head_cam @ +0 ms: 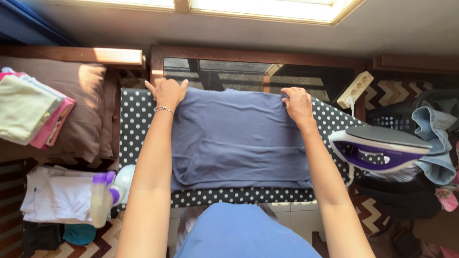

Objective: The person irons a gray long-sleeved shirt on a polka-dotted ironing board, using a purple and white iron and a spray bottle. They smooth the fabric, spray it with water, and iron both sides before folding the shirt neatly.

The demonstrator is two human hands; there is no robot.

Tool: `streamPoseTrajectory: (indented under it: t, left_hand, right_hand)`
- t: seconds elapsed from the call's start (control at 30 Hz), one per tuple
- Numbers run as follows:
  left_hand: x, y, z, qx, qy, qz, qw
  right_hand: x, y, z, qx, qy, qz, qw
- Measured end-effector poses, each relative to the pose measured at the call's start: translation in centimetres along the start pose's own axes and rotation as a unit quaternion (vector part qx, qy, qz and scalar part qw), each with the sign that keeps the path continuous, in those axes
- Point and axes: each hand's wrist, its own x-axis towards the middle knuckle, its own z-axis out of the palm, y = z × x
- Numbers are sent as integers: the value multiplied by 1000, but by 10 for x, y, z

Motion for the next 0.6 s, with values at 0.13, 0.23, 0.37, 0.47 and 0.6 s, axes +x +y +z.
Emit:
streamPoseTrajectory:
  t: [0.13,0.23,0.37,0.47,0.6]
  left_hand:
    - [24,4,-5,-49,-193,-80,977]
    - [36,4,-8,-90,-227,-114,963]
    - [33,-1,-15,-223,-157,-124,954]
    - [18,-11,-21,-421,-99,-72,899]
    - [-9,-22,-31,-553,-98,8,827]
  right_hand:
    - [16,3,2,-46,-61,52,996]
    - [18,0,-2,-63,-56,44,995]
    - [21,5,-12,14,-97,47,994]
    - [21,1,-25,26,-95,38,994]
    - [11,-17,-49,38,-71,22,997]
